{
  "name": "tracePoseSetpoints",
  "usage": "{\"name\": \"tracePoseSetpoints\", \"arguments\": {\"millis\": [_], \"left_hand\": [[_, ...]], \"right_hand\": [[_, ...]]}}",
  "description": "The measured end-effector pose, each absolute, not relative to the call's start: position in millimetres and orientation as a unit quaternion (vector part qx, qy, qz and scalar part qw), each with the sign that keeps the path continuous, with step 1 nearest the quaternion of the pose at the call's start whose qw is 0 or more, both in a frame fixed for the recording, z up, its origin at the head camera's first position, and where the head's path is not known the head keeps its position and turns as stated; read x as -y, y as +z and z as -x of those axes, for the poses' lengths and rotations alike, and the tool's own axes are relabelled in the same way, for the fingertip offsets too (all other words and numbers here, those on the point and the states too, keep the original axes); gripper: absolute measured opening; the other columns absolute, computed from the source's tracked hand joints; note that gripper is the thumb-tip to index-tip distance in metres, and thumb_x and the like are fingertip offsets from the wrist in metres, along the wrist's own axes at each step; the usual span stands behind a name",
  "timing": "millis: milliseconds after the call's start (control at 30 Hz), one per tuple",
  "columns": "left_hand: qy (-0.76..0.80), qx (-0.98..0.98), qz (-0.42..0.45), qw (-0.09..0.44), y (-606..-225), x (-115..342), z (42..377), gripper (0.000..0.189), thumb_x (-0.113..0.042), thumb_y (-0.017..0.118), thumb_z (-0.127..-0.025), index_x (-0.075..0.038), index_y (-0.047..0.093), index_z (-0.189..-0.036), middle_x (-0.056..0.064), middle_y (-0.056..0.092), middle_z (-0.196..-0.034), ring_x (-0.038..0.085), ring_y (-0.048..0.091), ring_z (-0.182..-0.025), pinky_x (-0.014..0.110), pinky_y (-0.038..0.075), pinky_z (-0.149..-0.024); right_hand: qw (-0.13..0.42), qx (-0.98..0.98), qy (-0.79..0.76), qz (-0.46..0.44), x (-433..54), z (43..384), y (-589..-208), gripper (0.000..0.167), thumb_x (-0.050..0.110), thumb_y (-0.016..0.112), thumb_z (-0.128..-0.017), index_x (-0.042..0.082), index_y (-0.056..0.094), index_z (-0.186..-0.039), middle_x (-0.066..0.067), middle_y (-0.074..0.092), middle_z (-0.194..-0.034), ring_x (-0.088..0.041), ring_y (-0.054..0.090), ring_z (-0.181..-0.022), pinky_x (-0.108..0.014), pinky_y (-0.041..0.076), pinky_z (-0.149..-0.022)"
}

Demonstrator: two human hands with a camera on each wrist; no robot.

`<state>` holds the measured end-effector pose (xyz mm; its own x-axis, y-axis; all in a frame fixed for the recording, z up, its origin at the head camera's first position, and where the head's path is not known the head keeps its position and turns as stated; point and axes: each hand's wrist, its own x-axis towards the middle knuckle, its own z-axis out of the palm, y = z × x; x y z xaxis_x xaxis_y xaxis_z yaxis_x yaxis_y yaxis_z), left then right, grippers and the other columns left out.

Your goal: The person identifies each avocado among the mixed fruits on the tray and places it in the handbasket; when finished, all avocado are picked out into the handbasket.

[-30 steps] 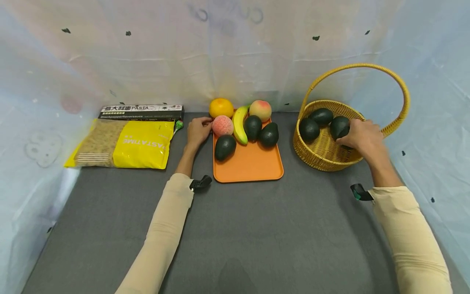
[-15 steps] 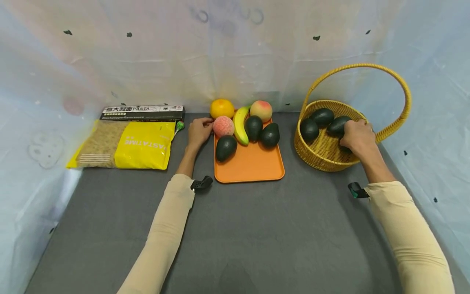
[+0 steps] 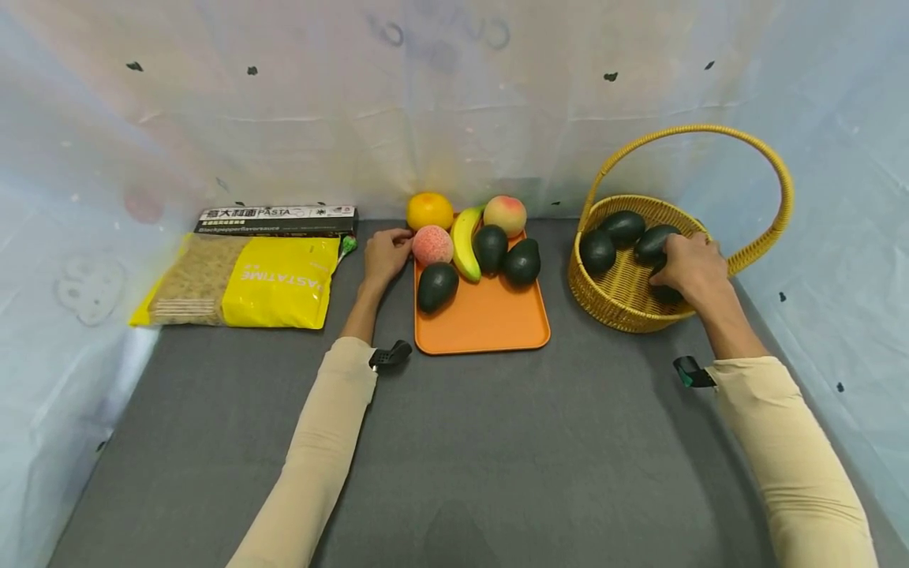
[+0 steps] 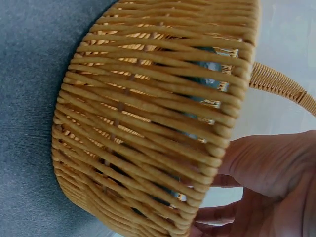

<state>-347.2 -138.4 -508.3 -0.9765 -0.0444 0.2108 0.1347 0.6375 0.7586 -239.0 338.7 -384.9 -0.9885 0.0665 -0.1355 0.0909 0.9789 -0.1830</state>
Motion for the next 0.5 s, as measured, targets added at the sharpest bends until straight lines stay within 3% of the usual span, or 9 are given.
{"name": "tracePoseSetpoints", "arguments": {"millis": [500], "left_hand": [[-0.423, 0.899, 0.026, 0.108, -508.3, 137.5, 347.4, 0.032, -0.028, 0.068, -0.100, -0.005, 0.079, -0.119, 0.019, 0.079, -0.110, 0.034, 0.075, -0.101, 0.049, 0.057, -0.097]], "right_hand": [[0.081, -0.992, -0.088, -0.045, -333.5, 238.8, -381.6, 0.062, 0.018, 0.081, -0.089, -0.013, 0.052, -0.134, -0.046, 0.044, -0.130, -0.070, 0.040, -0.120, -0.080, 0.040, -0.093]]}}
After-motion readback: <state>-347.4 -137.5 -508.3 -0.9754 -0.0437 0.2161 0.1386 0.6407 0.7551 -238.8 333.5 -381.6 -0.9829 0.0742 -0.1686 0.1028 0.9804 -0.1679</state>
